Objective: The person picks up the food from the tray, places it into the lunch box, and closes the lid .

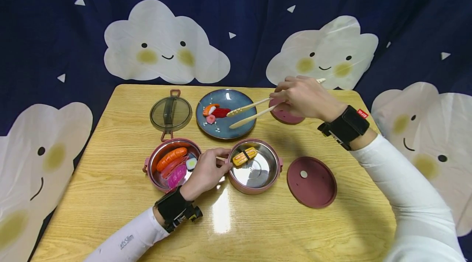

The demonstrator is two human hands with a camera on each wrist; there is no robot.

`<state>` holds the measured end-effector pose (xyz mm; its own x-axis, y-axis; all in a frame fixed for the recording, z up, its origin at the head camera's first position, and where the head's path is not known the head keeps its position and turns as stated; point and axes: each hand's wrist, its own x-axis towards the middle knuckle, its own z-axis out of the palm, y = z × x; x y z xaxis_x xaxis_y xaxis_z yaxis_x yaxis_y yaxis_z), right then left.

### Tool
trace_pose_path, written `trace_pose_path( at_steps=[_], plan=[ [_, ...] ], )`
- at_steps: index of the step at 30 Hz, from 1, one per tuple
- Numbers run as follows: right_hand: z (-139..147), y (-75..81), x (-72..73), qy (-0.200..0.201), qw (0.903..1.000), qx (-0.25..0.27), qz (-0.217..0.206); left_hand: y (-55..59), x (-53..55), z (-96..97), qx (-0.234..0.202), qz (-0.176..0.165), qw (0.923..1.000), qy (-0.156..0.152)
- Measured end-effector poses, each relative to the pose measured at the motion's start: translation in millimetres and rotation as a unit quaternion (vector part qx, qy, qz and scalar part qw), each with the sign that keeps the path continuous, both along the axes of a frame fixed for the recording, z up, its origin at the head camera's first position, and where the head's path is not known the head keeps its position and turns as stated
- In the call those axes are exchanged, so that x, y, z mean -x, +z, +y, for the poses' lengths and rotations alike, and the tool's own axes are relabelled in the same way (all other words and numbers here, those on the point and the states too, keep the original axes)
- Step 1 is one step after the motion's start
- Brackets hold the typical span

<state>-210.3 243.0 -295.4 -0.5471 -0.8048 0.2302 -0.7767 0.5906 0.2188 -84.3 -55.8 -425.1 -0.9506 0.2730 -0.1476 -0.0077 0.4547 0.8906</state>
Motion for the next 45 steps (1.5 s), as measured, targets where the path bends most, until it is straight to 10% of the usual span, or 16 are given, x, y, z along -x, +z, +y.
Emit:
trace_pose_path(
  at_steps=[23, 45],
  plan=[
    [-29, -28.7, 61.5, -0.109, 0.9882, -0.015, -0.107, -3.4, 0.3, 0.4, -0.004, 0.003, 1.0000, -0.002],
    [-44, -40.3, 77.9, -0.118, 0.9835, -0.031, -0.134, -2.6, -0.3, 0.0, -0.003, 0.003, 1.0000, 0.001]
  ],
)
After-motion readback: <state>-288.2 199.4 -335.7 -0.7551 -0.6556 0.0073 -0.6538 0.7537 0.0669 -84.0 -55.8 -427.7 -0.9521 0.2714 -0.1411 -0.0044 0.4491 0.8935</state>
